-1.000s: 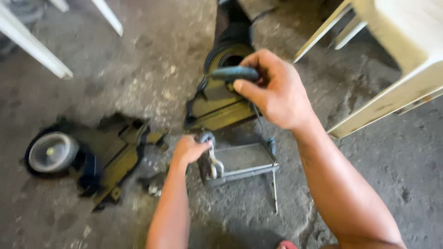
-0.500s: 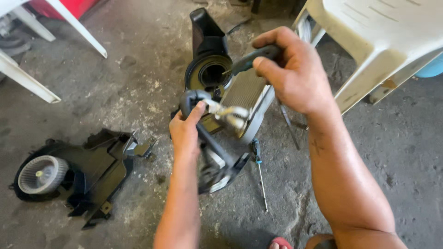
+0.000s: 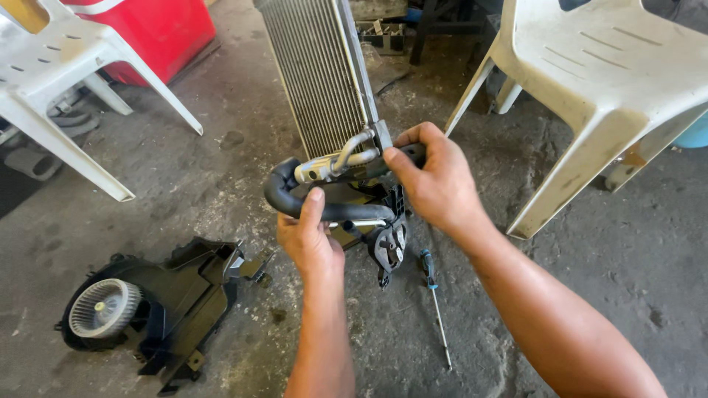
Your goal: The person places a car radiator on a white plastic chair and uses a screwdriver to adjust or tighten components on the radiator. The person holds the radiator steady with one hand while manipulating the screwdriver with the other.
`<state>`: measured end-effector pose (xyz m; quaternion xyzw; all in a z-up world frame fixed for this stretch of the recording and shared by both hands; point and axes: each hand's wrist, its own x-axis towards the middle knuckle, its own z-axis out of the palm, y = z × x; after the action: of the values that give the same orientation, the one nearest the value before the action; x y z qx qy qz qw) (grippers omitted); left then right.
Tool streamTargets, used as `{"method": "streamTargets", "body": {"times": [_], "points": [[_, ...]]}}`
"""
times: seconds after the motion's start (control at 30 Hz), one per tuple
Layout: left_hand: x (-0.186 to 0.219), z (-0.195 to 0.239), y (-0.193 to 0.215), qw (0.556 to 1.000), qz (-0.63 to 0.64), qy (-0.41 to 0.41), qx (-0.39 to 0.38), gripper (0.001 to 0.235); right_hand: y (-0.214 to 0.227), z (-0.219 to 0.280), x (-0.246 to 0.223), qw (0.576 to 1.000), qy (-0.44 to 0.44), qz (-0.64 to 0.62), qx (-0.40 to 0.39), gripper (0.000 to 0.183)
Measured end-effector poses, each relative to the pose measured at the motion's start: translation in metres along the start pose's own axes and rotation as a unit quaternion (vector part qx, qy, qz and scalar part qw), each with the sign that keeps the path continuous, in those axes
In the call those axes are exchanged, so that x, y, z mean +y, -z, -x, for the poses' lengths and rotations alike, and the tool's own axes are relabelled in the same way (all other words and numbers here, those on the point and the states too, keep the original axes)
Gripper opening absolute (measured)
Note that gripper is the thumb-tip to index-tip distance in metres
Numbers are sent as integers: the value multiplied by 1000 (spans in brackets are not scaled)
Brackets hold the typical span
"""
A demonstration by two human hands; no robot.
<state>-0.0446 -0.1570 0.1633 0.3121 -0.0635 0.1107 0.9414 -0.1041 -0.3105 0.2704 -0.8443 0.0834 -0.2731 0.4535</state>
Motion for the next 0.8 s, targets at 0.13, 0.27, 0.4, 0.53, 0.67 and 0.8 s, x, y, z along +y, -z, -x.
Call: {"method": "streamTargets", "body": {"times": [0.13,0.27,0.4,0.53,0.67,0.8], "points": [[9,4,2,999,5,-47,-28,58,-20,3,-1,999,14,-19,22,27],[19,4,3,998,-26,-59,-17,57,-29,4,-3,998,-3,-53,23,26],[24,5,2,996,-34,-85,-24,54,-34,7,-7,997,12,-60,43,26],[24,9,1,995,-16,-99,-29,58,-39,12,-9,996,34,-56,61,27],[20,10,1,992,-5,-123,-2,44,-40,17,-11,995,42,-61,62,28],[16,8,10,992,8,-129,11,40,-44,18,-13,991,-8,-126,36,25]]}}
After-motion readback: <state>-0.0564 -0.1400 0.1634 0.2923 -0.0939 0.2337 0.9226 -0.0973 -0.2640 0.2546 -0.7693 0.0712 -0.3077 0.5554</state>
